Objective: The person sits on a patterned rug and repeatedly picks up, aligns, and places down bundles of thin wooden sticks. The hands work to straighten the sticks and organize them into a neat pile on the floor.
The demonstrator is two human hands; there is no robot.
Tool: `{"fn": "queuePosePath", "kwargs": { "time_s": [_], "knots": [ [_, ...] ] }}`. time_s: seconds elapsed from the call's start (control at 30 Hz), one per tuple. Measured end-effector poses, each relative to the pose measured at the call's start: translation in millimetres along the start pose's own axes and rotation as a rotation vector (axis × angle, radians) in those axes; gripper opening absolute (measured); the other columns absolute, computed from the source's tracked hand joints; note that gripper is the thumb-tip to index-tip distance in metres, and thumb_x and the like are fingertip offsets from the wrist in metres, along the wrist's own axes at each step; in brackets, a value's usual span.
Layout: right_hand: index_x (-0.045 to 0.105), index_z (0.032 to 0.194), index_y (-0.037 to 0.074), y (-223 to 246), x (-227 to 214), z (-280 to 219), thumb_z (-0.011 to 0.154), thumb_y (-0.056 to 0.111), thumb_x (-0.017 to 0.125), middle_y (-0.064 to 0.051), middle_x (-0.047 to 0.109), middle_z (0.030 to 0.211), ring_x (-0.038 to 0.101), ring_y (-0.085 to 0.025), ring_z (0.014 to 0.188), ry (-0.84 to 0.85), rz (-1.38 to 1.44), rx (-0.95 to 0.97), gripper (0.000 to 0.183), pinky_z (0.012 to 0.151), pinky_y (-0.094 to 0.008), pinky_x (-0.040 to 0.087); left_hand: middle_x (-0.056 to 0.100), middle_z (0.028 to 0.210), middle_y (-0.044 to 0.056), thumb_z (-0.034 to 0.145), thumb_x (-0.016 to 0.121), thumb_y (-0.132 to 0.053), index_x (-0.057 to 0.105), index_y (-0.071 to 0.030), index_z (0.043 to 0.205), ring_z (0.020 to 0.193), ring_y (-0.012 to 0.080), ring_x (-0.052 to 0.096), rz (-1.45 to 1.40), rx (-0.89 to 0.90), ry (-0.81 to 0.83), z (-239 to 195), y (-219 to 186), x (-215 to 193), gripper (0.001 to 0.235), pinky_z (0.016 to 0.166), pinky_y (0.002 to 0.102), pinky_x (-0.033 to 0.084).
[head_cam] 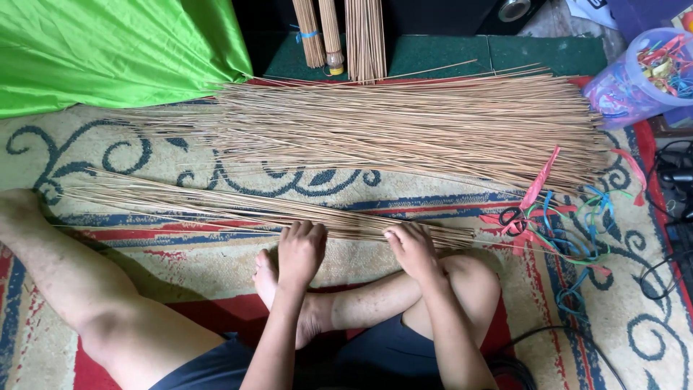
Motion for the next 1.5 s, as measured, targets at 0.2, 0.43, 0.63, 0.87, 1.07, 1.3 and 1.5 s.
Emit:
{"fn": "queuePosePath", "kwargs": {
  "time_s": [0.2, 0.43, 0.63, 0.87, 1.07, 1.3, 1.5],
  "knots": [
    [0.073, 0.096, 0.023, -46.4, -13.0, -16.2, 0.097, 0.03, 0.068, 0.0, 0.069, 0.084, 0.066, -0.027, 0.083, -0.038, -0.17, 0.148, 0.008, 0.073, -0.042, 0.047, 0.059, 0.072, 0.0, 0.087, 0.072, -0.023, 0.065, -0.019, 0.078, 0.072, 0.0246, 0.063, 0.059, -0.08, -0.032, 0.2, 25.2, -9.3, 0.012, 0.066, 0.037, 0.046],
    [0.072, 0.09, 0.019, -16.5, -3.8, -5.0, 0.097, 0.023, 0.067, -0.003, 0.066, 0.077, 0.065, -0.03, 0.079, 0.001, 0.03, 0.081, 0.01, 0.072, -0.042, 0.048, 0.061, 0.073, -0.001, 0.088, 0.073, -0.032, 0.066, -0.02, 0.08, 0.077, 0.0243, 0.066, -0.022, -0.094, 0.062, -7.8, 23.3, 2.0, 0.016, 0.069, 0.037, 0.05],
    [0.076, 0.09, 0.018, -49.7, -19.5, -14.7, 0.097, 0.027, 0.072, -0.005, 0.068, 0.079, 0.064, -0.033, 0.077, -0.096, 0.023, 0.182, 0.012, 0.07, -0.043, 0.05, 0.058, 0.078, 0.0, 0.093, 0.073, -0.039, 0.068, -0.018, 0.083, 0.083, 0.0264, 0.06, 0.052, -0.241, 0.047, -11.7, 69.7, -13.6, 0.023, 0.073, 0.04, 0.046],
    [0.076, 0.091, 0.021, -10.8, -9.5, -12.3, 0.093, 0.024, 0.075, 0.0, 0.065, 0.082, 0.062, -0.027, 0.082, -0.062, 0.059, 0.031, 0.003, 0.076, -0.04, 0.046, 0.062, 0.076, -0.003, 0.089, 0.072, -0.035, 0.071, -0.022, 0.08, 0.084, 0.0237, 0.062, -0.132, -0.131, 0.234, -0.6, -8.7, 2.1, 0.016, 0.078, 0.04, 0.045],
    [0.075, 0.094, 0.023, -45.9, -23.4, -27.1, 0.095, 0.028, 0.073, 0.0, 0.063, 0.083, 0.06, -0.027, 0.082, -0.079, -0.044, 0.142, 0.006, 0.076, -0.04, 0.046, 0.061, 0.078, -0.001, 0.089, 0.074, -0.034, 0.071, -0.02, 0.081, 0.083, 0.0255, 0.06, 0.019, -0.198, 0.142, -12.8, 54.3, -3.4, 0.017, 0.077, 0.041, 0.045],
    [0.076, 0.091, 0.024, -11.0, -6.4, -15.4, 0.09, 0.026, 0.077, 0.001, 0.065, 0.086, 0.062, -0.027, 0.085, -0.086, 0.047, 0.027, 0.003, 0.077, -0.039, 0.048, 0.059, 0.073, -0.003, 0.088, 0.073, -0.03, 0.068, -0.023, 0.078, 0.081, 0.021, 0.06, -0.06, -0.013, 0.146, -5.4, -12.5, -10.0, 0.014, 0.075, 0.037, 0.042],
    [0.073, 0.093, 0.019, -49.8, -30.7, -25.4, 0.097, 0.023, 0.07, -0.004, 0.063, 0.081, 0.062, -0.032, 0.08, -0.108, -0.016, 0.161, 0.006, 0.074, -0.043, 0.049, 0.058, 0.081, -0.003, 0.091, 0.072, -0.035, 0.065, -0.023, 0.087, 0.085, 0.0231, 0.058, 0.186, -0.202, 0.047, -17.2, 78.9, -10.9, 0.013, 0.081, 0.04, 0.042]
  ]
}}
Point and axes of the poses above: each hand's wrist, its own z-axis towards the middle knuckle, its own x-axis out of the palm, y = z × x, the point moved 9 cm from there along z, towards the middle knuckle
